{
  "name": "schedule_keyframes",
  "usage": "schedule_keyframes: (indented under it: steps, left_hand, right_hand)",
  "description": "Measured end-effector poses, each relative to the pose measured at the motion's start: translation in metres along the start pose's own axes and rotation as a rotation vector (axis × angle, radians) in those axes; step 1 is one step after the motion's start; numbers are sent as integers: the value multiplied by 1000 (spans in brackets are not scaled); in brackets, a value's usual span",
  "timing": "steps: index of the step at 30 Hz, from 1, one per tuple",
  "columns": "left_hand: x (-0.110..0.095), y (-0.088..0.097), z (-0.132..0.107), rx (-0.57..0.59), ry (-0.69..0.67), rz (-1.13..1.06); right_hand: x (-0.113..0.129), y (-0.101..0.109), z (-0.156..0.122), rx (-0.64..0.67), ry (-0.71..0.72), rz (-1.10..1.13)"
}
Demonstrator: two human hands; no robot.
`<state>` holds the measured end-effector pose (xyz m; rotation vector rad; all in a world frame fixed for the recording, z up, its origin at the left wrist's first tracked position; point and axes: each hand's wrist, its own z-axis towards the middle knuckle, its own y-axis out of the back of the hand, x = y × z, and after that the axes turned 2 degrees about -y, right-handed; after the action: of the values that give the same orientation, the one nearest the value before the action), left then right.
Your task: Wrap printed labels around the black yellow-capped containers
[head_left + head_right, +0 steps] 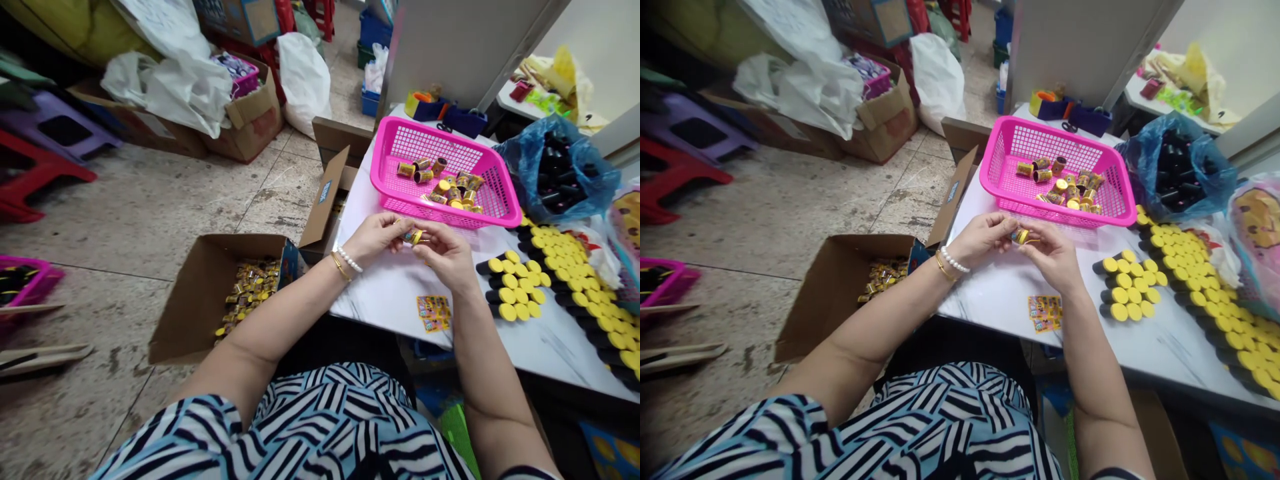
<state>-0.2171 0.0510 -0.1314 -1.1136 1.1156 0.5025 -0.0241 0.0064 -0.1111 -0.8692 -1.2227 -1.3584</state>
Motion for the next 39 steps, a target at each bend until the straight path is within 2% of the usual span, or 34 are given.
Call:
schedule_keyframes:
  steps: [5, 7, 11, 14, 19, 24, 28, 33, 39]
  left_hand:
    - [-3, -1, -1, 104, 30, -91]
    - [-4, -2, -2, 137, 47, -83]
    - [-7, -4, -3, 135, 118, -159]
    - [-9, -4, -4, 144, 157, -265]
    - [-9, -3, -5, 192, 202, -276]
    - [-6, -3, -5, 243, 226, -298]
    - [-4, -3, -4, 207, 268, -292]
    - [-9, -3, -1, 159, 343, -336]
    - [-13, -6, -4, 112, 402, -267]
  right_hand:
    - [1, -2, -1, -91, 67, -36]
    - [1, -4, -2, -93, 136, -93]
    - [-1, -8, -4, -159, 336, -218]
    - [-2, -9, -4, -250, 404, -247]
    - [4, -11, -7, -214, 433, -352]
    - [11, -11, -10, -258, 464, -425]
    - [11, -9, -10, -203, 437, -455]
    - [10, -6, -10, -291, 448, -477]
    - [9, -11, -9, -254, 460, -482]
